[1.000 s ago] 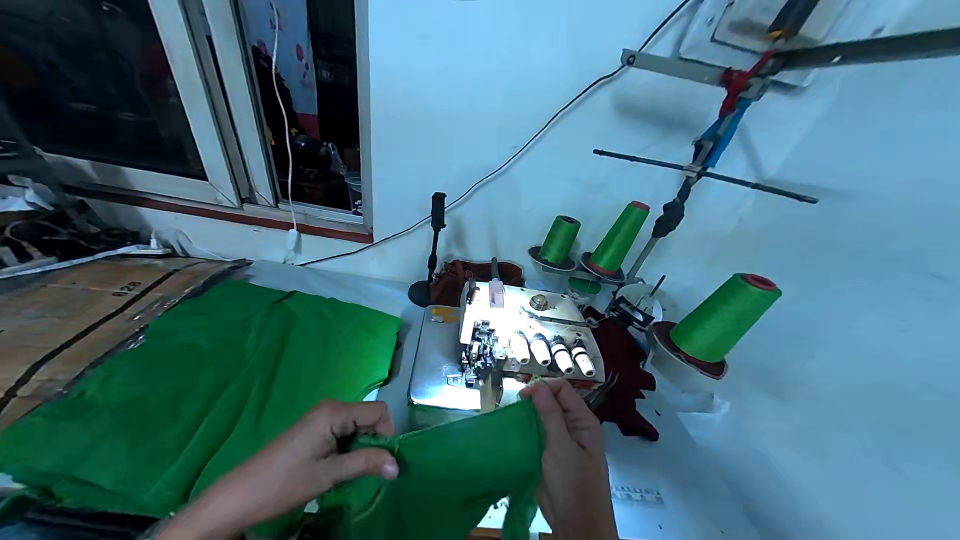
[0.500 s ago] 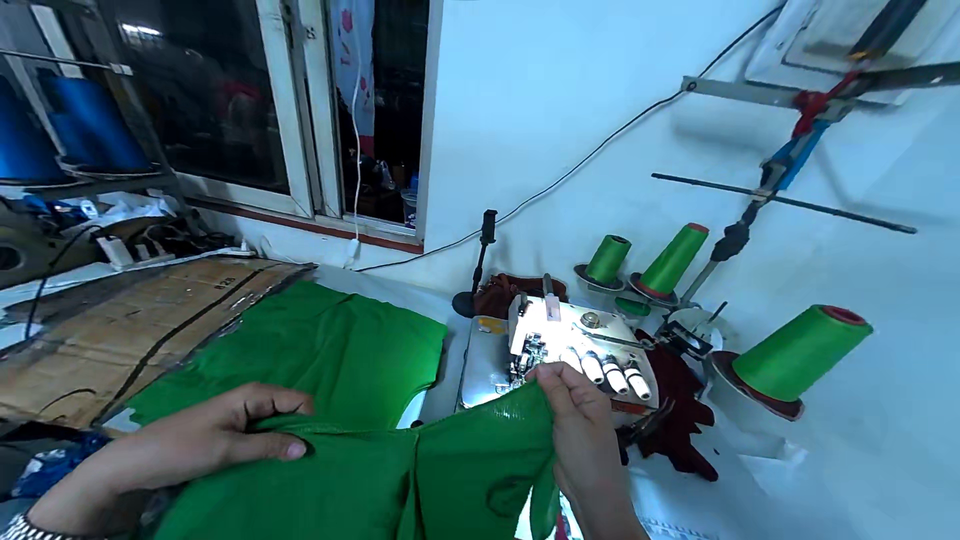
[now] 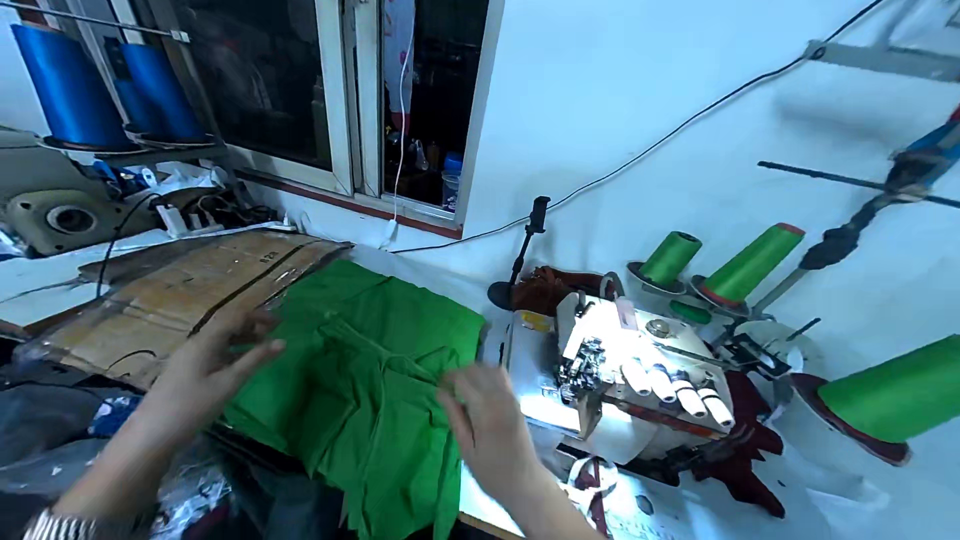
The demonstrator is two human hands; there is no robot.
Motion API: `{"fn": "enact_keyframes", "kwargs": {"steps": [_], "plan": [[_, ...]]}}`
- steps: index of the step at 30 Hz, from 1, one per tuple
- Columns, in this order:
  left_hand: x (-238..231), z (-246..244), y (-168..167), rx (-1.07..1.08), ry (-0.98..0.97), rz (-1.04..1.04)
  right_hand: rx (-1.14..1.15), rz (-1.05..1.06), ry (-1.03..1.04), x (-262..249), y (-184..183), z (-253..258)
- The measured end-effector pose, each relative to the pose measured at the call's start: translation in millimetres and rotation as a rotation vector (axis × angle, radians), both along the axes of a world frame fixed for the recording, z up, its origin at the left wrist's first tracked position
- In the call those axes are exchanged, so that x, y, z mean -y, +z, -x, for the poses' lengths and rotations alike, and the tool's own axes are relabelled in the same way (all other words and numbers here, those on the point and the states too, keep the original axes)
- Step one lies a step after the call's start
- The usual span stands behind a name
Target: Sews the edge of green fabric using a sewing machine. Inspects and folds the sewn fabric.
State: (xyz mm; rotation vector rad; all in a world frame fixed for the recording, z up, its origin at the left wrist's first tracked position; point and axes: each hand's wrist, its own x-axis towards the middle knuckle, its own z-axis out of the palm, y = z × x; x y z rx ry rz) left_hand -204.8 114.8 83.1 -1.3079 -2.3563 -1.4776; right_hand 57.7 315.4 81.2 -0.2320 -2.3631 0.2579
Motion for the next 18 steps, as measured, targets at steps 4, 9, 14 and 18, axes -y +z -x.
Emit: {"fn": "enact_keyframes", "kwargs": {"steps": [4,9,14,18], "plan": [[51.5,-38.3,-95.6,0.259,-0.016,0.154,0.195,0.050,0.120,25.0,-87.8,-39.9],[37.7,-100.2,-157.1,0.812,-0.166,0.085,0.382,-0.034,-0.055,44.2,-129.4,-50.0],[17.3,-120.3,-171.4,1.050,-0.095,-0.205,0.202,-0.205,-0.095,38.2,-143.6,-51.5],[47.0,-99.1,-173.3,0.929,-0.003,-0.434,0.136,-0.049,-0.161,20.0,-131.0,-75.8]]}}
